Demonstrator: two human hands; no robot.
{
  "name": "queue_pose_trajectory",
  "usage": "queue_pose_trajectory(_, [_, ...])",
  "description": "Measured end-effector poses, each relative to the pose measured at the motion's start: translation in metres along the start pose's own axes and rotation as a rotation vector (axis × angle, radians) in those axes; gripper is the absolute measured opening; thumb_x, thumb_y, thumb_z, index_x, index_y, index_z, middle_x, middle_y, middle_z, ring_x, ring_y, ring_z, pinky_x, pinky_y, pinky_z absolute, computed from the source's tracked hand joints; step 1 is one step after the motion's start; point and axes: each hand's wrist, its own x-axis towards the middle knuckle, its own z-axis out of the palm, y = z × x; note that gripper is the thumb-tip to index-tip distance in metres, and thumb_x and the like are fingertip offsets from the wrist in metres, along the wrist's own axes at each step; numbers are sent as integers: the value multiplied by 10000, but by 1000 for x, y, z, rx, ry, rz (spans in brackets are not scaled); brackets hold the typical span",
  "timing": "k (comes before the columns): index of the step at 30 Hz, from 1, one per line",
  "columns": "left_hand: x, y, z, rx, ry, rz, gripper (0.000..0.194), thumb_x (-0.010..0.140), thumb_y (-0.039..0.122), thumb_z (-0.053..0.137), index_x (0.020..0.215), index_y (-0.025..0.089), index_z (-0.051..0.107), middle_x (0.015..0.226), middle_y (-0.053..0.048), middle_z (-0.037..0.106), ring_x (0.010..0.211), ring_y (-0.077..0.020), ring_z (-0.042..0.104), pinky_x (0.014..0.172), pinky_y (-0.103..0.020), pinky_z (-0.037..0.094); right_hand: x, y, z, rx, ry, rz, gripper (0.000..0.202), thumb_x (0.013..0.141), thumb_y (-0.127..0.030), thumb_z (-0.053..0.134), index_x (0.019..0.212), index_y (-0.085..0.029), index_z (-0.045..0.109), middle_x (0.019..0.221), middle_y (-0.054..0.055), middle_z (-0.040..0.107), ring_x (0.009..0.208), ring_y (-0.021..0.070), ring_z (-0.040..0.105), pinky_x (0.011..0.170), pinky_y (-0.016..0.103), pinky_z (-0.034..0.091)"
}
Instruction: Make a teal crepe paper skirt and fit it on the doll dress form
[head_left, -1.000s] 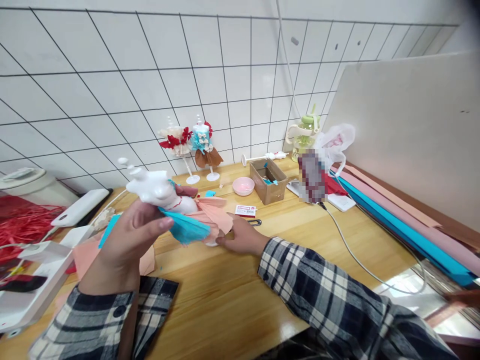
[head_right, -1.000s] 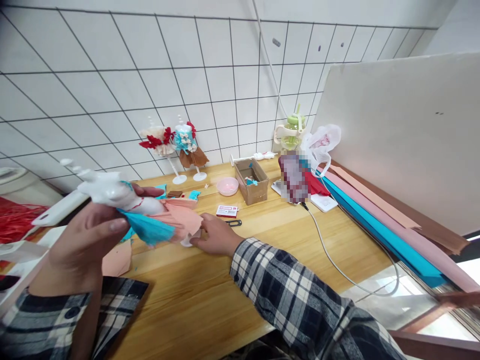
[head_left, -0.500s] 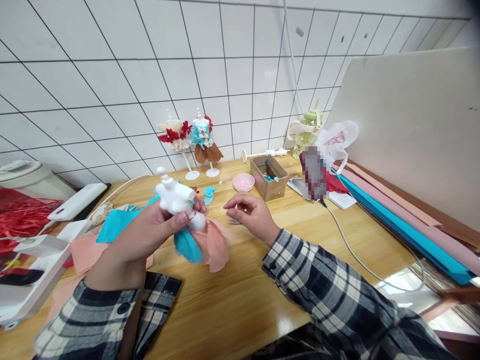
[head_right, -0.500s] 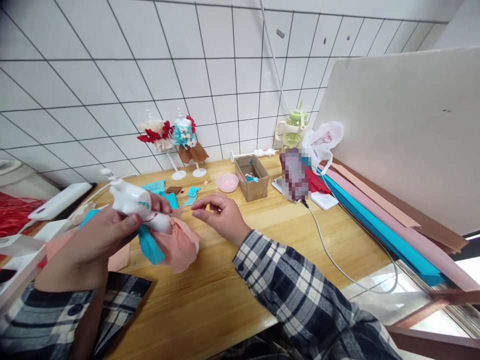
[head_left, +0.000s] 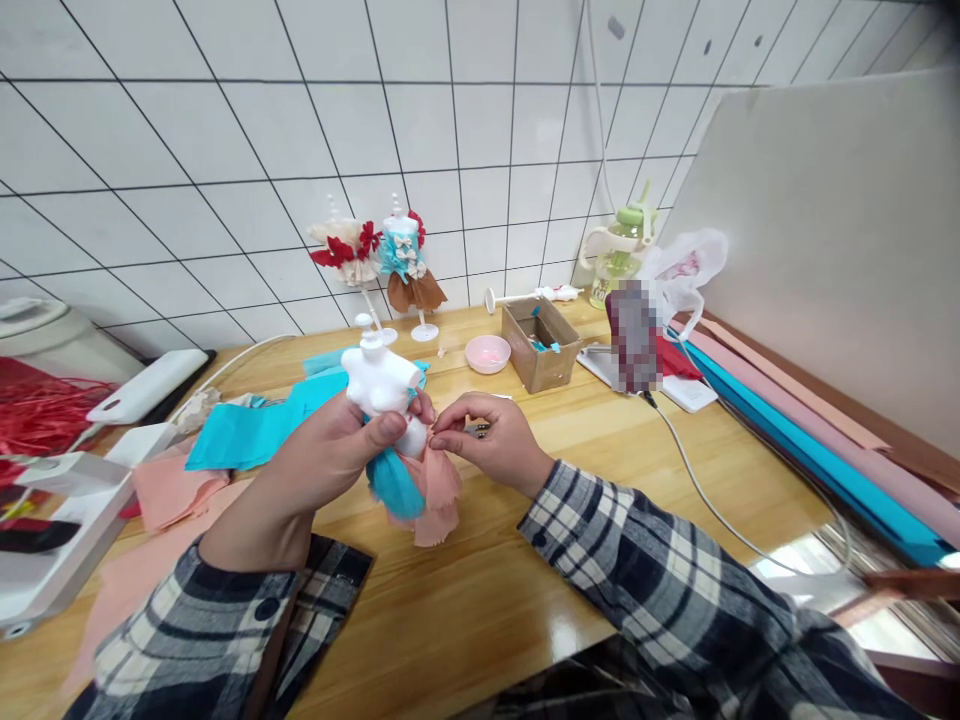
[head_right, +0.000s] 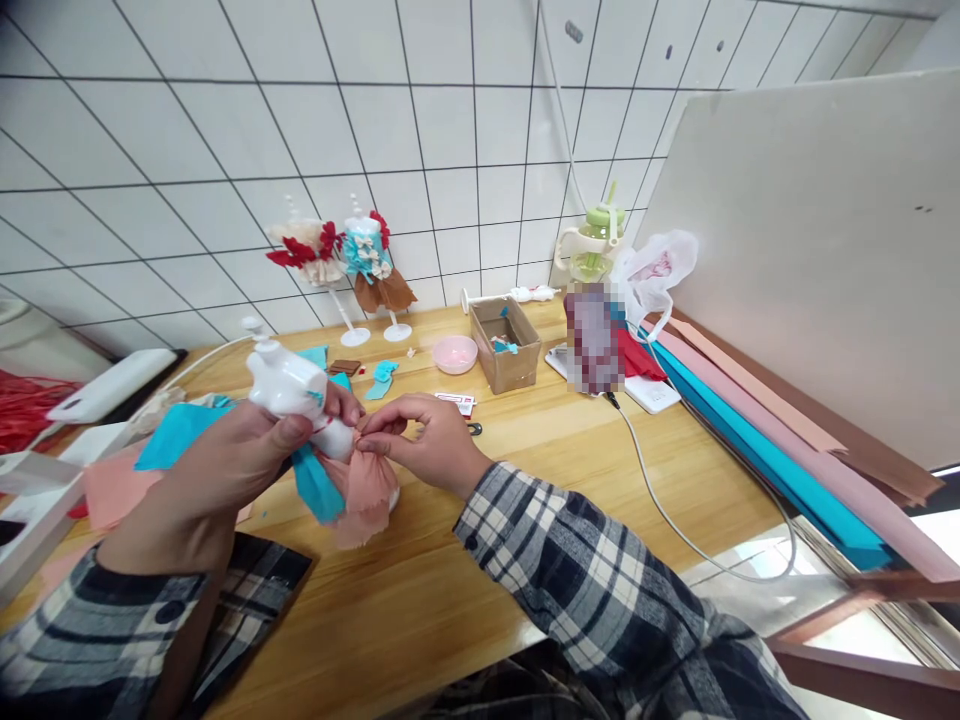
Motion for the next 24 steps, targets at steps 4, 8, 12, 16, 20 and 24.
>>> queue_pose_trajectory(4, [-1,0,3,47,1,-20,373,870,534,543,1016,195,599,832,-52,619,715,-190,584,654,-290,473,0,-4,-1,4,6,44,154,707,-311,759,655,-197,670,706,7,673,678,150,587,663,288,473])
queue_pose_trajectory(8, [-4,2,7,47,26,-39,330,861,543,548,929,222,588,813,-49,630,701,-194,593,634,-289,486,0,-7,-2,-57,2,37,179,718,-296,754,629,-192,638,679,-5,646,663,140,569,656,280,454])
queue_pose_trajectory(12, [-5,3,8,51,3,-9,334,862,545,547,906,215,576,848,-52,629,722,-183,581,644,-284,482,0,-6,-3,-68,-19,-6,208,712,-305,772,615,-196,624,680,-9,638,669,144,576,664,284,447])
queue_pose_trajectory(16, [-5,2,3,-5,-81,6,357,851,561,552,919,213,594,945,-79,637,801,-211,593,678,-307,475,3,-3,-10,-58,-93,-63,172,719,-331,772,646,-216,668,722,4,672,721,171,610,722,320,469])
queue_pose_trajectory(20, [-5,3,-1,-11,-105,26,411,762,607,635,905,224,597,977,-77,616,829,-224,574,685,-313,468,9,-4,-26,-2,-240,-62,179,797,-401,691,762,-229,725,815,26,706,787,182,638,775,337,481])
queue_pose_trajectory(24, [-5,1,-6,31,-21,98,395,753,587,662,898,228,586,1030,-53,530,826,-185,513,668,-272,431,9,-8,-33,-77,-206,-73,301,799,-498,660,814,-198,671,803,28,654,730,156,573,684,291,451])
